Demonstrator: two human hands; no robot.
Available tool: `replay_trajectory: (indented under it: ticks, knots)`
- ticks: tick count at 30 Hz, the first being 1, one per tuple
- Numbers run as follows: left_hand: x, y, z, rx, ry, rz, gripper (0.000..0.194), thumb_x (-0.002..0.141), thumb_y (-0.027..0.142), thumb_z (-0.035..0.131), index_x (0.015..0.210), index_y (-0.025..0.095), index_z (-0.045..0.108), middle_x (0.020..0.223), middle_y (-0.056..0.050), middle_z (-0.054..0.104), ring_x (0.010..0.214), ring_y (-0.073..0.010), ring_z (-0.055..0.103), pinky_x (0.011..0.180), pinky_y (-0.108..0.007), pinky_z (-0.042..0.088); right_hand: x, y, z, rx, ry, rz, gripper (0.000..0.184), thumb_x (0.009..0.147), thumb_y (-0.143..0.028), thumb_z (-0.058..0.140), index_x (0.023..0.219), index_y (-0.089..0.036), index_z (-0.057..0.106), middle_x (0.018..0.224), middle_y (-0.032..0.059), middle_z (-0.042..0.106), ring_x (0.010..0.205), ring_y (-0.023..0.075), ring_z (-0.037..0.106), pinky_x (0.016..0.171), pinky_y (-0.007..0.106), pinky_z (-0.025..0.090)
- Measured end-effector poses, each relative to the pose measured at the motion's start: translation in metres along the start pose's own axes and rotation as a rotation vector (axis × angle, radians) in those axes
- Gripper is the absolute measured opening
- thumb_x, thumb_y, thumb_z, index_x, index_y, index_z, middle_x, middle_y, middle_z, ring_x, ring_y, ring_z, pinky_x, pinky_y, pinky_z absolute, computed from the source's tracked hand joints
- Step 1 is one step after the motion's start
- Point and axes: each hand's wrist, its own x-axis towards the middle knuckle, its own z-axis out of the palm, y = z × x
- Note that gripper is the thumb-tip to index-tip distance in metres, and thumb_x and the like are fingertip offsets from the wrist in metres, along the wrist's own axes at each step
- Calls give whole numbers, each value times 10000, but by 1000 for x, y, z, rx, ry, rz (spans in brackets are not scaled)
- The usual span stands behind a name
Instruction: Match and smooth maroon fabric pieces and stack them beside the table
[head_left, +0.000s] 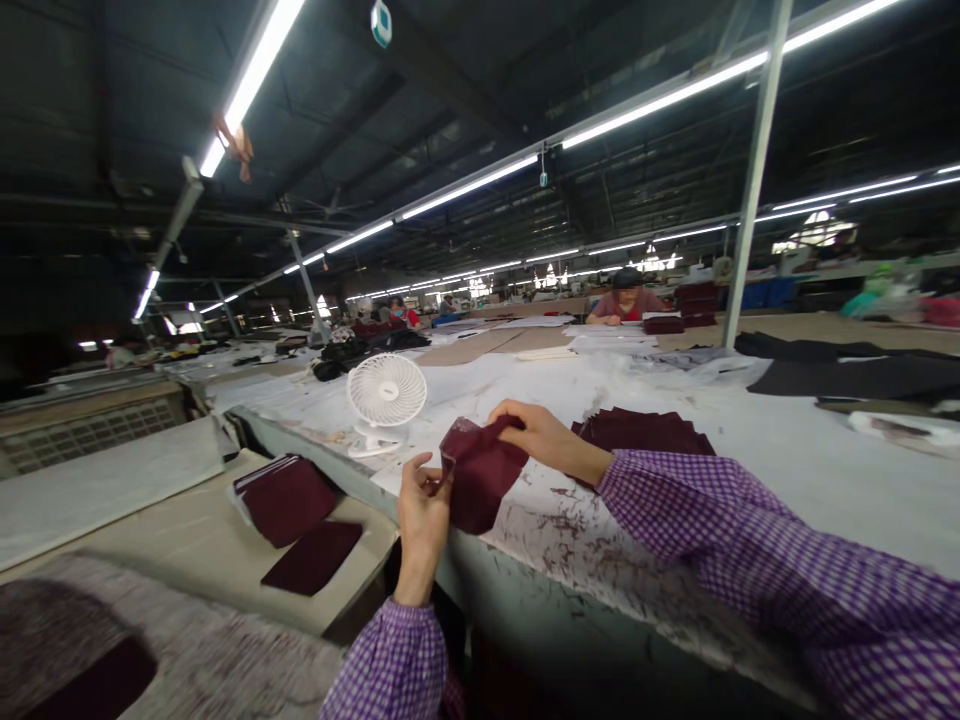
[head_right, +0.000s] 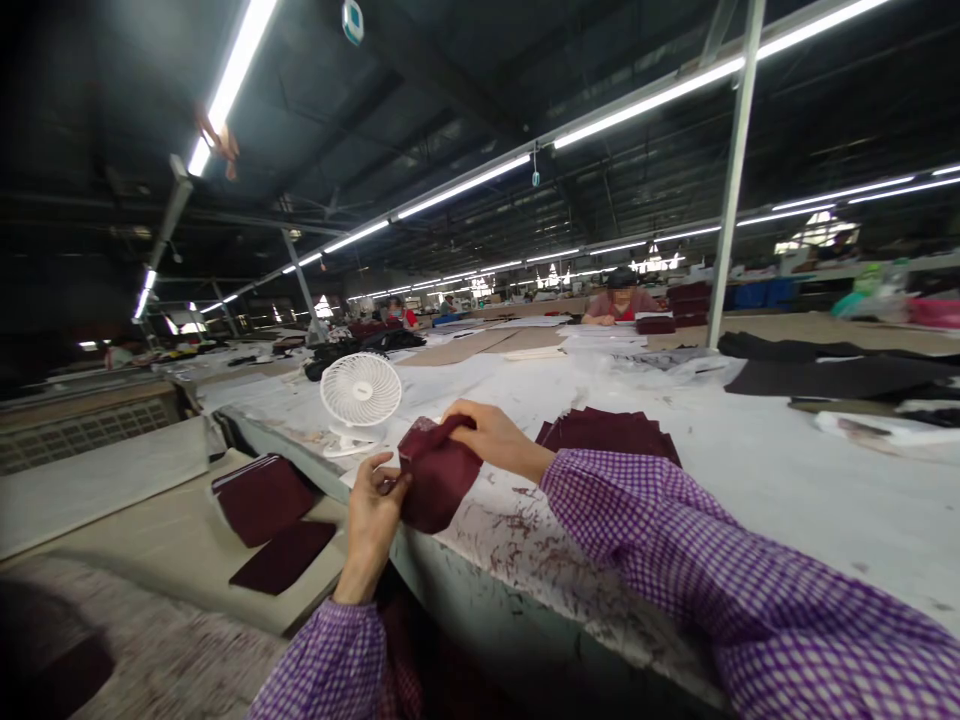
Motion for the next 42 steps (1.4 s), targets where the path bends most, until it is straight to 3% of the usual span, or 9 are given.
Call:
replay_trajectory:
  ticks: [5,13,18,21,26,35,37,40,42]
  knots:
    - [-6,12,-1,-266,-55,-217,348,658,278,664,962,162,542,852,-25,651,720,-139,622,700,-283,516,7,15,-16,-161,153,305,212,802,-262,563,986,-156,559,945,57,641,816,167,564,737,300,441]
    - [-21,36,11,-236,-183,-124,357,701,276,652,1034,180,564,935,-27,662,813,-155,625,719,-257,509,-3,-13,-12,-339,-66,4,632,695,-315,732,1255,-177,474,1073,81,626,944,213,577,837,357,429]
    - [-30,49,10,-225,-213,-61,315,743,281,640,1040,183,599,968,-16,669,869,-152,616,790,-240,484,-1,-31,-15,-367,48,-142,110,836,-197,581,931,-157,621,894,49,642,827,161,574,766,294,424]
    - [-31,50,2,-237,-309,-119,323,737,289,657,1035,175,608,967,-23,678,890,-160,614,806,-243,479,3,-35,-36,-378,185,-174,78,844,-170,554,817,-148,624,855,47,631,798,149,554,738,272,403]
    - [-24,58,-7,-175,-535,-126,433,697,339,710,1072,164,587,1035,-60,662,936,-185,604,797,-255,477,3,-36,-54,-461,138,-157,69,827,-179,568,799,-152,625,768,19,632,684,123,528,661,246,365]
    - [-14,70,5,325,-302,201,329,875,410,443,632,187,447,524,51,409,515,-98,381,527,-219,282,-10,-61,-34,-791,32,-242,251,933,-306,403,836,-175,593,782,32,628,636,132,481,560,266,243]
    - [-14,61,7,282,-275,184,336,874,402,433,616,189,412,516,55,376,509,-95,358,517,-218,271,-6,-49,-46,-816,110,-134,242,914,-308,410,818,-179,591,706,30,608,583,140,447,540,276,214]
    - [-8,43,14,178,-225,86,339,853,419,448,606,189,413,514,56,369,501,-93,344,491,-210,261,6,-16,-79,-724,535,204,215,864,-284,445,749,-158,577,683,54,599,604,159,469,562,276,261]
    - [-1,34,22,134,-203,23,339,826,422,480,590,186,420,505,57,367,491,-89,335,475,-205,254,11,5,-103,-651,598,235,242,860,-282,416,717,-157,565,715,64,613,666,170,512,603,274,317]
